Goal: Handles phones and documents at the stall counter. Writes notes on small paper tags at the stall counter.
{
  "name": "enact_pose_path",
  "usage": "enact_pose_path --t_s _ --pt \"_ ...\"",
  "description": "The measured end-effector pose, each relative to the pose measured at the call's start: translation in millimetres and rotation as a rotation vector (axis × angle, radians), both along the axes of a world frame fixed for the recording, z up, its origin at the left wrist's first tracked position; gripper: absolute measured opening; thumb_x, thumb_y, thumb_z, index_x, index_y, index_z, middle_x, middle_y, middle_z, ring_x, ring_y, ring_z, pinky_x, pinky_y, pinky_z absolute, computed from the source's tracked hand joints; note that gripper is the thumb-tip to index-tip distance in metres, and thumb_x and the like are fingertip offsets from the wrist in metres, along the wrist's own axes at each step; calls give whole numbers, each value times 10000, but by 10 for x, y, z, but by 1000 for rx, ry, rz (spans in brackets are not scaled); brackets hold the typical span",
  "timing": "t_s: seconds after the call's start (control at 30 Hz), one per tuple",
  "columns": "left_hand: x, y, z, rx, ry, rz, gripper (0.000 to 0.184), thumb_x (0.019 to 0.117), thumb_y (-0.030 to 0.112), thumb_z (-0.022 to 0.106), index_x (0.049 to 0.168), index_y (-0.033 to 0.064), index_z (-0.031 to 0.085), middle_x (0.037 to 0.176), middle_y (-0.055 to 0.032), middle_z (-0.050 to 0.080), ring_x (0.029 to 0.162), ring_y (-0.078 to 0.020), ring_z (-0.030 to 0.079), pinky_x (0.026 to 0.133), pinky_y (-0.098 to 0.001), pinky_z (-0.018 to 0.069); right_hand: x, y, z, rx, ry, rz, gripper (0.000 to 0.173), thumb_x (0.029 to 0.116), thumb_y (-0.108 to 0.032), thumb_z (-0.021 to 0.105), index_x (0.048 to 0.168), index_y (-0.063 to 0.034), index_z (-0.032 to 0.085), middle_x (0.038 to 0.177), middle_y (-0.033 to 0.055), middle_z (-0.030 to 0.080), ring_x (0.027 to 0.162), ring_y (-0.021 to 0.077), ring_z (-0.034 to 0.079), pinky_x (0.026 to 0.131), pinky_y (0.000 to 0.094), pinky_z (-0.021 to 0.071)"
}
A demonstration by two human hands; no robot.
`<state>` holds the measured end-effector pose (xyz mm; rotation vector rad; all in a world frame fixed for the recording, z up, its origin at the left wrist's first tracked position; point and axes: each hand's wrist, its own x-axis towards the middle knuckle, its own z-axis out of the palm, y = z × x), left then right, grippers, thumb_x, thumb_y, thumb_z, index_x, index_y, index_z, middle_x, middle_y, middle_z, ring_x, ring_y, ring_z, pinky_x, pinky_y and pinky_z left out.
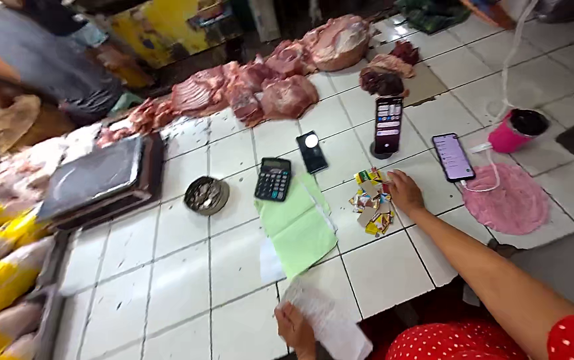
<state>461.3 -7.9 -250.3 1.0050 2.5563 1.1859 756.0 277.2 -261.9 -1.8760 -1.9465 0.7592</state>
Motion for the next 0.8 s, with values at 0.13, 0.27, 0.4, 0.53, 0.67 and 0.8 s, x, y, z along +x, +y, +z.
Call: enact_pose_path --t_s 0.13,0.27,0.4,0.53,0.67,0.8 --pt "-239 212 377 144 -44 -304 384 1068 102 332 1040 -230 522 787 -136 601 776 61 609 782 -129 508 -177 191 -34 -17 -103 -15 554 1048 -445 492 1517 -152 522 1582 127 474 1352 367 548 1106 575 408" --pt "-411 1139 464 69 1 -382 378 1075 120 391 1112 -200 587 888 -287 662 836 -274 683 810 -431 551 -539 26 -91 20 -144 116 554 1054 -525 437 1509 -228 544 1590 87 475 1282 368 581 1049 586 402" --pt "-442 1906 208 -96 99 -455 367 1093 154 436 1159 -156 621 979 -340 684 945 -480 696 853 -640 518 -898 -425 -157 112 -106 140 549 1028 -531 492 1466 -216 595 1542 85 535 1198 368 640 971 589 468" --pt "-430 2136 25 -113 186 -458 416 1023 168 572 1350 -88 578 1286 -366 598 1220 -552 567 1020 -669 430 -975 -699 -128 130 -54 78 526 963 -419 644 1404 -134 637 1472 116 596 1163 356 668 930 581 499" --pt "-183 2128 -65 120 180 -543 360 955 110 642 1254 -90 650 1299 -318 625 1262 -488 574 1084 -581 441 -962 -578 -216 291 127 -105 366 1014 -225 595 1276 15 684 1292 207 681 1107 336 708 897 493 588" --pt "160 2235 -240 32 21 -810 461 934 294 717 1284 -4 675 1340 -248 623 1283 -439 567 1069 -585 453 -933 -295 -398 599 441 -131 464 1094 -194 319 1098 68 701 1169 206 694 1151 234 647 1032 363 500"
